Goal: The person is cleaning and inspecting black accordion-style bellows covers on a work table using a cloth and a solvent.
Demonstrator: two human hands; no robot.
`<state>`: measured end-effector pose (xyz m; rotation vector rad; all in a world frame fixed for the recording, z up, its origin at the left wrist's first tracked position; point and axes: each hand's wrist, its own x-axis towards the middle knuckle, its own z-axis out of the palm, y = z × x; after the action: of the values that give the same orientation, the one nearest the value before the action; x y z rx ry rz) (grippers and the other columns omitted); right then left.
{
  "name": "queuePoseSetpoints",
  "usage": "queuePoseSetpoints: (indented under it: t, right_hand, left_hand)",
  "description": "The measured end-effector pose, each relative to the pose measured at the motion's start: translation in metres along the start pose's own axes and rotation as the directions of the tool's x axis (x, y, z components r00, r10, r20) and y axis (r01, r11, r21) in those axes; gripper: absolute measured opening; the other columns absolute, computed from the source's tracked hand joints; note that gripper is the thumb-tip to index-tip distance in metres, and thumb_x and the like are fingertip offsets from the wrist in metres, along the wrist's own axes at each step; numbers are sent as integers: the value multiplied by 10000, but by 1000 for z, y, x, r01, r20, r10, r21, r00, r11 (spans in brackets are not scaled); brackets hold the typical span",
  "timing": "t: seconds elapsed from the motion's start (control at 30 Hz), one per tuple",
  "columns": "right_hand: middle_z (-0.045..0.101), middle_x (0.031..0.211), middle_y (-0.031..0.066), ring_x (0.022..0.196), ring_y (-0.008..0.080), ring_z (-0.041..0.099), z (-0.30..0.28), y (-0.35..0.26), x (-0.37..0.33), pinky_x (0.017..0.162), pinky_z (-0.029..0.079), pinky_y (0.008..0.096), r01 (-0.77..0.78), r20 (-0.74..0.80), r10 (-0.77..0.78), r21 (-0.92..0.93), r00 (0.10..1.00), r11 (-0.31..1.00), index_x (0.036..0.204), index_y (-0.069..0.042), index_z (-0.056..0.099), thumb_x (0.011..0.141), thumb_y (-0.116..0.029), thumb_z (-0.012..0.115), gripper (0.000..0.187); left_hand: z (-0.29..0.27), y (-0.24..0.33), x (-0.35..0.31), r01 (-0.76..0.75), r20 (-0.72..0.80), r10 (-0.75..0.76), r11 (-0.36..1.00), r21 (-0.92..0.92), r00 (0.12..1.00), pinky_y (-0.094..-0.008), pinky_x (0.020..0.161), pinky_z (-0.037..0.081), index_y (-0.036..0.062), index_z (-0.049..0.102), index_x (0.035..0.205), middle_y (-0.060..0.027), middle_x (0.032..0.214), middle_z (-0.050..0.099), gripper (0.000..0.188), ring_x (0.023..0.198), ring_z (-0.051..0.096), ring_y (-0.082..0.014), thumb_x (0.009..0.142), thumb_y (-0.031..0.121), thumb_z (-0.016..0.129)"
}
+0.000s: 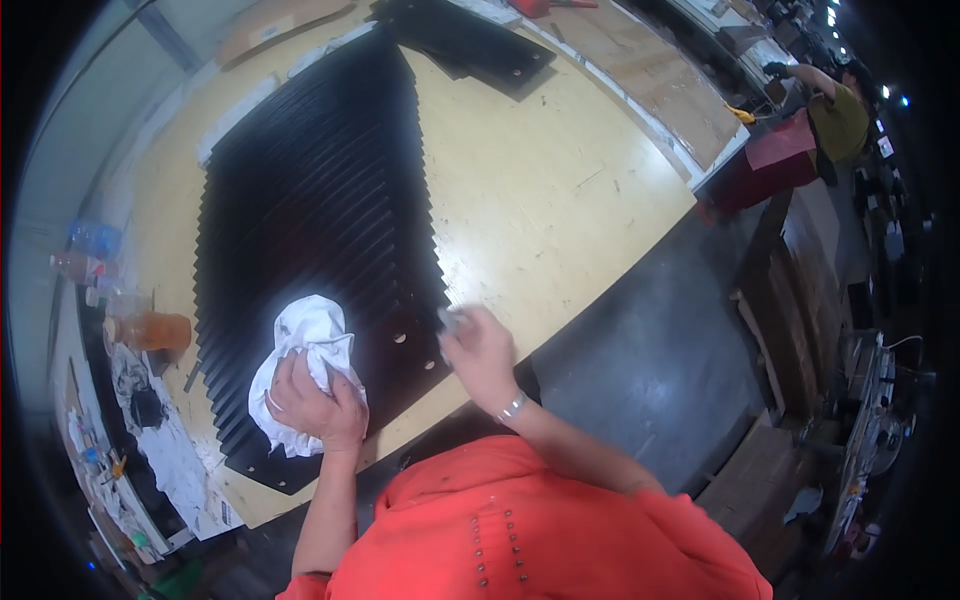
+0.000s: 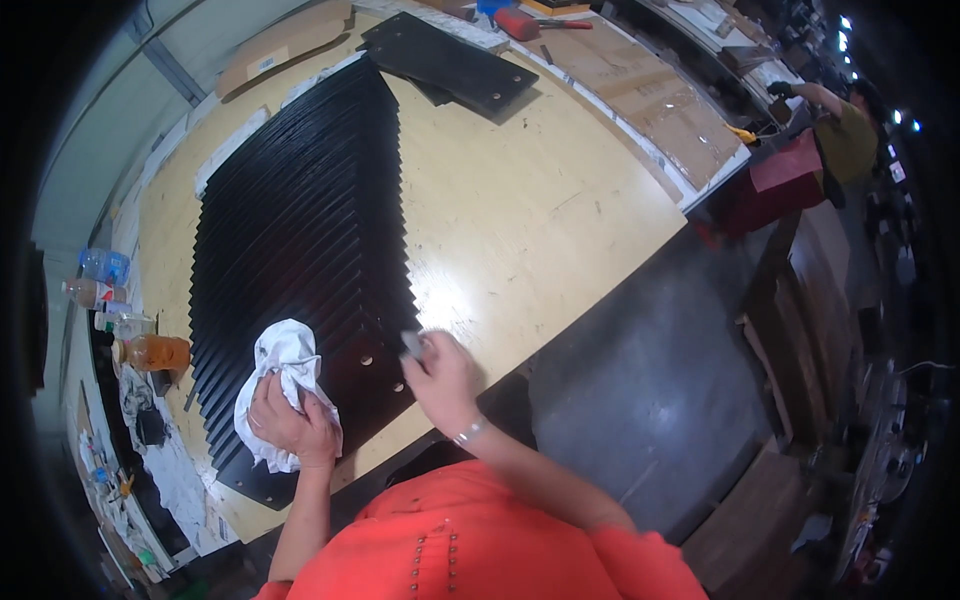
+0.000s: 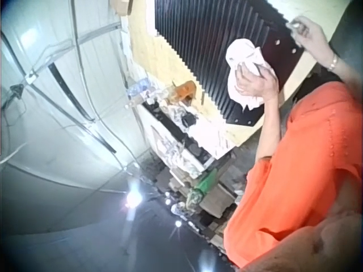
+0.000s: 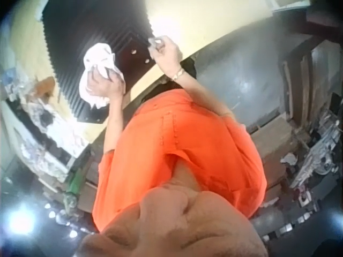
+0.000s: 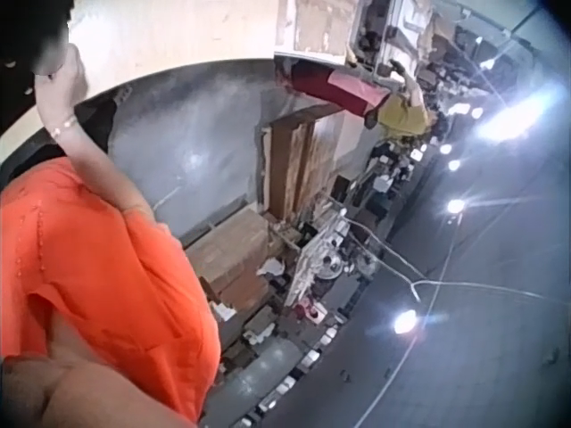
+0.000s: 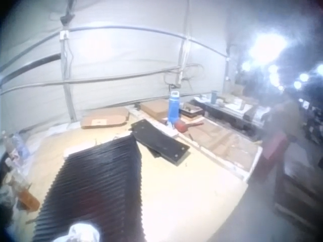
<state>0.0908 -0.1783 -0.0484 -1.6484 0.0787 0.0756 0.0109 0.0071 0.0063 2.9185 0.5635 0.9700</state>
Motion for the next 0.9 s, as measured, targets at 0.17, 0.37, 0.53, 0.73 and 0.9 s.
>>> queuePoseSetpoints:
  t: [0.17, 0.37, 0.53, 0.73, 0.9]
  right_hand:
    - [611, 848, 105, 712, 316, 635, 24, -73, 12, 600, 493, 385, 273, 72, -263, -219, 962, 937, 1029, -60, 587, 784, -140, 712, 287]
    - [607, 818, 78, 649, 250, 610, -2, -22, -11, 574, 484, 361, 79, 115, -47, -294, 992, 953, 1009, -68, 608, 775, -124, 711, 262]
    - [617, 901, 113, 707, 321, 623, 25, -79, 14, 629, 504, 403, 229, 81, -217, -214, 973, 950, 1029, -61, 603, 803, -127, 692, 251]
    - [640, 783, 117, 629, 184, 627, -39, -6, -44, 596, 505, 310, 200, 192, -129, -417, 973, 887, 1024, -16, 619, 818, -106, 702, 240]
    - [620, 764, 105, 617, 225, 600, -14, -50, 11, 595, 490, 335, 3, -13, -4, -62, 1000, 998, 1072, -40, 610, 787, -111, 731, 317]
  left_hand:
    - [3, -2, -1, 2, -10, -2, 1000, -9, 1000, -476, 1037, 252, 32, 591, 1184, -134, 1230, 561, 464, 1158, 497, -313, 754, 204, 599]
    - [-3, -3, -4, -12, -20, 12, 1000, 5, 1000, -486, 1045, 243, 44, 590, 1183, -123, 1229, 561, 430, 1168, 496, -308, 779, 192, 596]
    - [2, 1, -4, -5, -5, 5, 1000, -10, 1000, -487, 1051, 238, 47, 591, 1185, -117, 1231, 561, 425, 1178, 492, -306, 784, 189, 599]
    - [-3, -4, -5, -5, 13, 5, 1000, -13, 1000, -484, 1060, 246, 42, 568, 1221, -131, 1238, 553, 476, 1183, 481, -321, 771, 177, 641]
    - [-5, 0, -3, -23, 28, 23, 1000, -6, 999, -483, 1039, 261, 27, 569, 1224, -140, 1244, 548, 484, 1180, 481, -328, 772, 182, 646]
